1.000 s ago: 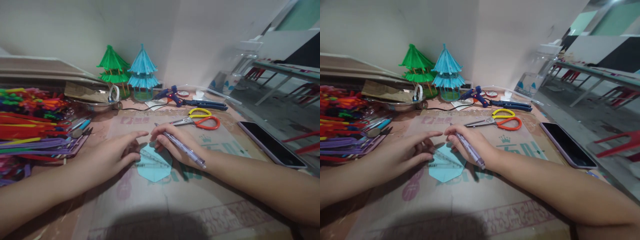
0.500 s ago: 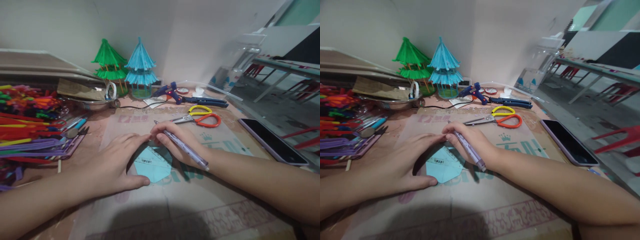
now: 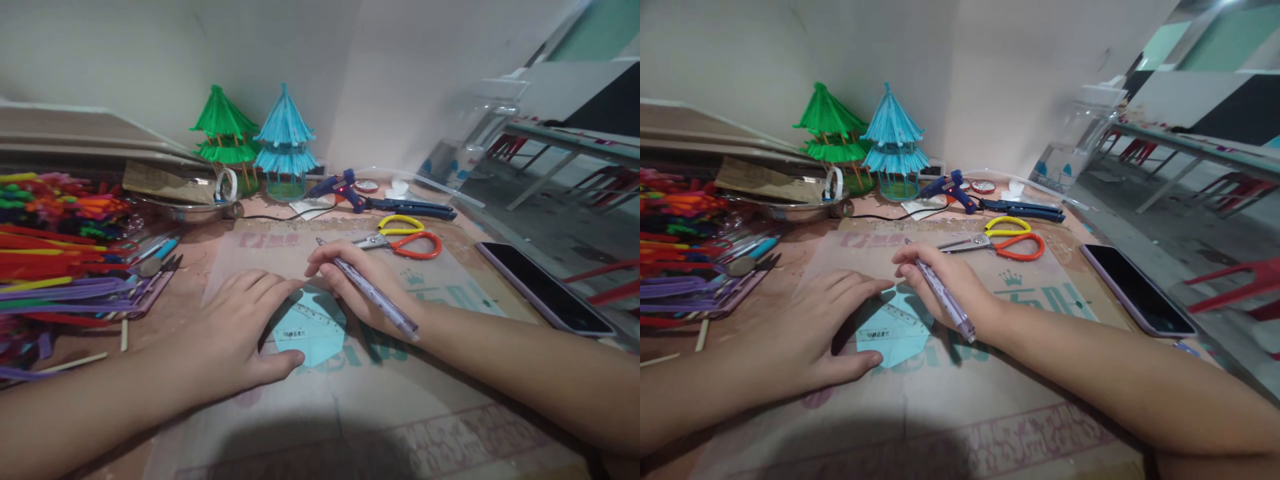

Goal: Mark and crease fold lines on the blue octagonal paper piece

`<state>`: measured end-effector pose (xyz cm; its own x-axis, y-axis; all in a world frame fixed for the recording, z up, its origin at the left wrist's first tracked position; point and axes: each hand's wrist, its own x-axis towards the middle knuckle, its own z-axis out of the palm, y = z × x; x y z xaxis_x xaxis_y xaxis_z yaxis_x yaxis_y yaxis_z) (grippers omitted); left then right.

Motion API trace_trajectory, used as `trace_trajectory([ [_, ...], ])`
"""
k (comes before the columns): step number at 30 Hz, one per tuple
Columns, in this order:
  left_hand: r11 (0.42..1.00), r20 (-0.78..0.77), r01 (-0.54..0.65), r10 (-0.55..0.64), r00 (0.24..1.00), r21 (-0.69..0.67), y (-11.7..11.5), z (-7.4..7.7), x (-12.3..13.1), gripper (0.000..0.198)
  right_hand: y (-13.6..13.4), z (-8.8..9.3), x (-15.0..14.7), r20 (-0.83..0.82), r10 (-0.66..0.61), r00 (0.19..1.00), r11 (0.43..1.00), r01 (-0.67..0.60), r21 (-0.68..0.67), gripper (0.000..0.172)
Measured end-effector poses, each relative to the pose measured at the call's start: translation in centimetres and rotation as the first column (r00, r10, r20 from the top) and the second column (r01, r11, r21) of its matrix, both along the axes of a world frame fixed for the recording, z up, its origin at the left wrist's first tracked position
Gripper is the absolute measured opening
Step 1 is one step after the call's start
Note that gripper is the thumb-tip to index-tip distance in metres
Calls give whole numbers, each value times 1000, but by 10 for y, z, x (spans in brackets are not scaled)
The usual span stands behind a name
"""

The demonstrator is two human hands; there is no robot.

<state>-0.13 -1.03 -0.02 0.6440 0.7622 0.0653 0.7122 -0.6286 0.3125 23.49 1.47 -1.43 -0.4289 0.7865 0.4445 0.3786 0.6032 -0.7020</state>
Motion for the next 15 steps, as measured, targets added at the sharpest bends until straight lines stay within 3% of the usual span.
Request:
trace_trajectory([
  [9, 1000, -29, -17, 17, 999, 2, 1, 2, 3, 66, 1, -2, -1, -46, 33, 998, 997, -36, -65, 18],
  [15, 1000, -23, 4, -5, 1000, -25, 3, 1, 0, 72, 2, -3, -2, -34, 29, 999, 999, -28, 21, 15],
])
